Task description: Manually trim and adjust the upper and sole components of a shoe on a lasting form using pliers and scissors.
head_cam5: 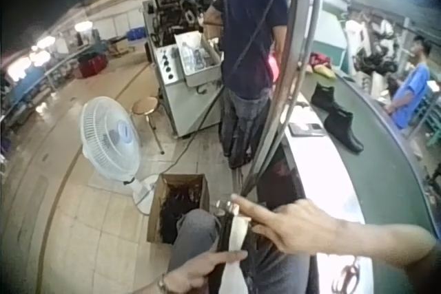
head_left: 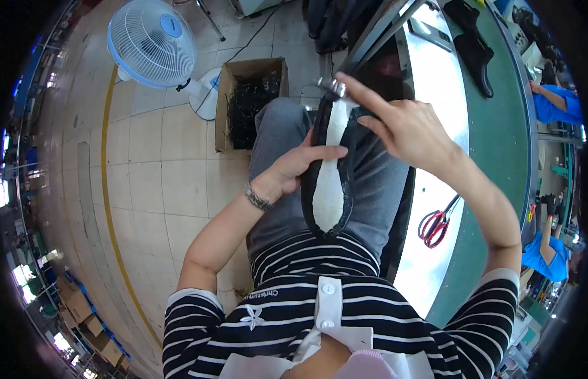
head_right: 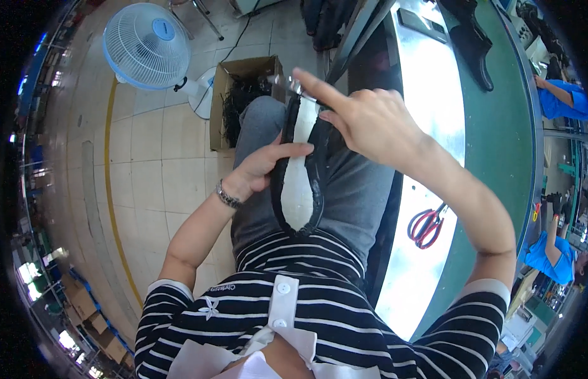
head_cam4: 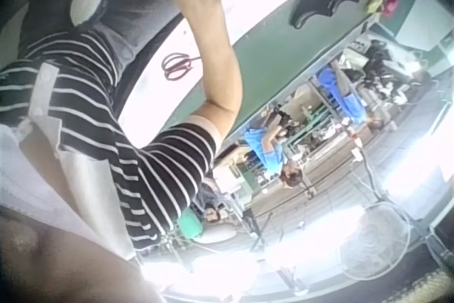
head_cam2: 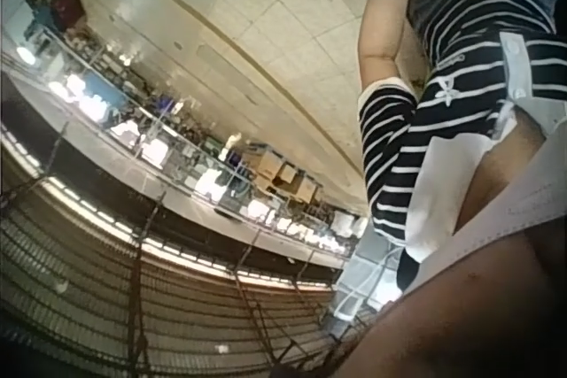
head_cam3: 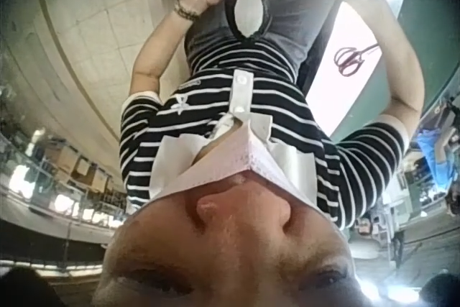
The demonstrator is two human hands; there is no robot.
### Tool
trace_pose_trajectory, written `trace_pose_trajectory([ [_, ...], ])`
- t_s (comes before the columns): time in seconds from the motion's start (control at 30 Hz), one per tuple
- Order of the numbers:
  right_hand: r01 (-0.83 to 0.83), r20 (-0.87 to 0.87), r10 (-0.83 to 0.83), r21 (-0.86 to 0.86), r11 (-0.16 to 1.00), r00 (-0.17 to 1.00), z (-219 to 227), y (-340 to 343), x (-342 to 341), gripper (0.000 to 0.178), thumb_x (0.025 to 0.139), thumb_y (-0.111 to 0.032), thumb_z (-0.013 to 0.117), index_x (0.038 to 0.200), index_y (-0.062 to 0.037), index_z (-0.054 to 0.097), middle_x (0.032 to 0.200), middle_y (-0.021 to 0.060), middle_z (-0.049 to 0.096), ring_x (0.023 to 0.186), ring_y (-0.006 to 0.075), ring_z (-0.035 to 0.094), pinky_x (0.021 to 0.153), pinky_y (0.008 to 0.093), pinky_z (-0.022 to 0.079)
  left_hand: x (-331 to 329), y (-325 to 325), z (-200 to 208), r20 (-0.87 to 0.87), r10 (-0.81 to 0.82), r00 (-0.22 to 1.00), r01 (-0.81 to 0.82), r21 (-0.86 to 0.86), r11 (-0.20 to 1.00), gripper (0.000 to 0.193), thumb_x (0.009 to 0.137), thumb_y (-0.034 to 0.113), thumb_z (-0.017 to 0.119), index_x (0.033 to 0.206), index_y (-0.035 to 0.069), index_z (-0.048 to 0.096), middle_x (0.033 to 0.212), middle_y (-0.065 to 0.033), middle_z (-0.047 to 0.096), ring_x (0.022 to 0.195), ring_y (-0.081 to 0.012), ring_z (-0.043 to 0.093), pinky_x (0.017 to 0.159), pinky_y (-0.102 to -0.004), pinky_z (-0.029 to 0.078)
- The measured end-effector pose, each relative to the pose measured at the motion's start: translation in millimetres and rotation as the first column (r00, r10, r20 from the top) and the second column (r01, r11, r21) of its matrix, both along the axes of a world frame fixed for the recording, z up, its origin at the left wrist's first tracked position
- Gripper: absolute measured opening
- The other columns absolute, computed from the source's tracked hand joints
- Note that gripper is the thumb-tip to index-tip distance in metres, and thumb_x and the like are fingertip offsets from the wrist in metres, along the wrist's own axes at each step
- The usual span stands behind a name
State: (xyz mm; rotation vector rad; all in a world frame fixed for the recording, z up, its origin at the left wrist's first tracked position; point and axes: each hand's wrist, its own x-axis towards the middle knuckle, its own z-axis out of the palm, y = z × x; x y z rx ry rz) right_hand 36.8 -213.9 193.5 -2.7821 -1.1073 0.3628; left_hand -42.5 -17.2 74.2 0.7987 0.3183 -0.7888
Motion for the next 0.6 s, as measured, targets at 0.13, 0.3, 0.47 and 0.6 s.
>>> trace_pose_trajectory([
  [0.13, 0.284, -0.224, -0.179, 0.643, 0.711, 0.958, 1.6, -33.7, -32.9, 0.054, 0.096, -0.023, 0.056, 0.145, -0.0121, 0.035, 0.067, 0.0085, 0.062, 0.053, 0.0186, 0.062, 0.047, 0.0299, 0.044, -7.0, -9.5, 25.1, 0.119, -0.013, 0.993, -0.002, 0.127, 0.992, 0.084, 0.080, 0.015, 0.078, 0.147, 0.008, 0.028, 0.125, -0.0057, 0.053, 0.110, -0.0142, 0.054, 0.094, -0.0301, 0.046],
  [0.3, 0.856, -0.847, -0.189, 0.443, 0.267, 0.497, -6.0, -56.5, -85.5, 0.058, 0.101, -0.050, 0.029, 0.129, -0.0044, 0.050, 0.068, 0.0066, 0.063, 0.074, 0.0152, 0.063, 0.077, 0.0288, 0.043, -24.4, -8.3, 3.7, 0.394, -0.068, 0.917, 0.048, 0.061, 0.997, 0.125, 0.066, 0.010, 0.085, 0.155, 0.015, -0.003, 0.156, -0.0110, 0.018, 0.143, -0.0227, 0.019, 0.117, -0.0342, 0.014],
  [0.47, 0.944, -0.975, -0.006, 0.215, 0.251, 0.223, -50.5, -70.4, -135.3, 0.033, 0.074, -0.006, 0.075, 0.102, -0.0060, 0.059, 0.086, 0.0098, 0.068, 0.078, 0.0171, 0.066, 0.072, 0.0315, 0.050, -35.5, -7.3, -49.5, 0.602, -0.126, 0.789, 0.096, 0.082, 0.992, 0.152, 0.048, 0.014, 0.095, 0.153, 0.021, -0.015, 0.159, -0.0109, 0.008, 0.145, -0.0226, 0.014, 0.117, -0.0345, 0.013],
  [0.6, 0.914, -0.991, 0.074, 0.133, 0.384, 0.113, -55.3, -59.3, -150.0, 0.028, 0.080, -0.011, 0.076, 0.103, -0.0030, 0.062, 0.083, 0.0099, 0.068, 0.073, 0.0149, 0.064, 0.067, 0.0253, 0.050, -35.0, -0.6, -48.5, 0.657, -0.211, 0.724, 0.167, 0.130, 0.977, 0.156, 0.047, 0.026, 0.096, 0.152, 0.021, -0.019, 0.159, -0.0134, 0.006, 0.145, -0.0234, 0.014, 0.117, -0.0353, 0.014],
])
